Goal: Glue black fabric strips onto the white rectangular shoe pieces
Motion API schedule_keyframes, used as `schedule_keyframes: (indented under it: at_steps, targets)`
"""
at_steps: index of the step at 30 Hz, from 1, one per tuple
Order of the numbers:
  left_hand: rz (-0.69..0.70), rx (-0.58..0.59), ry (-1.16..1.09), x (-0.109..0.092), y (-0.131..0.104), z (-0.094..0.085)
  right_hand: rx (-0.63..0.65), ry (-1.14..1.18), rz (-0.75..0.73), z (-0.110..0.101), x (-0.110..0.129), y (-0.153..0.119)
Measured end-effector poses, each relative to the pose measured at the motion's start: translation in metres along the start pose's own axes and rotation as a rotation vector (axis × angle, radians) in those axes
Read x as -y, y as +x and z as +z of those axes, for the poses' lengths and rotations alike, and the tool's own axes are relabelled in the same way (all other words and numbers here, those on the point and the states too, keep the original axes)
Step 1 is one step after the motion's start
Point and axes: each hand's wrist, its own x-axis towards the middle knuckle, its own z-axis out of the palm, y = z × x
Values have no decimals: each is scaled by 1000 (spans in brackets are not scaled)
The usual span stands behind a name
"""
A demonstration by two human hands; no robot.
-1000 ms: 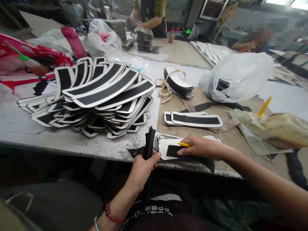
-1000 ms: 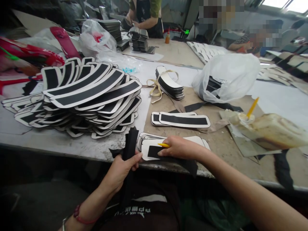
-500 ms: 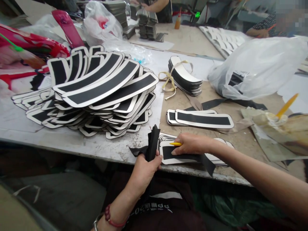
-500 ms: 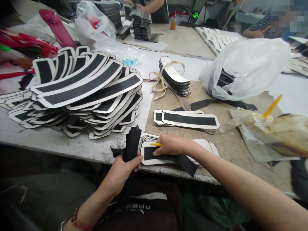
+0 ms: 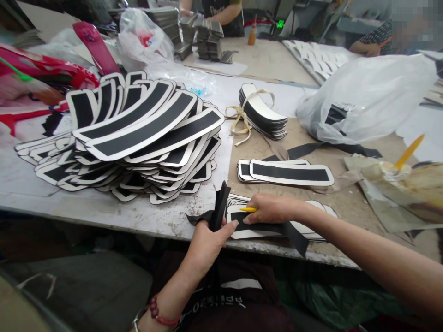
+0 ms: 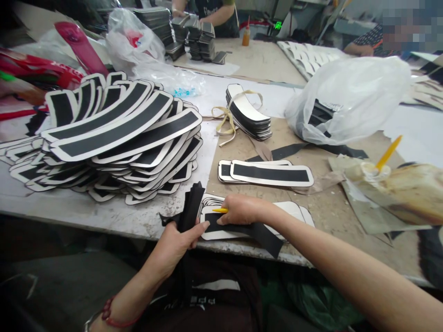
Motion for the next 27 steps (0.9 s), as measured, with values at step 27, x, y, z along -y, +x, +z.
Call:
schedule_keyframes:
  at_steps: [27]
  targets:
    - [90,-108,17,10,12,5,-404,-3,468,35,-94,-96]
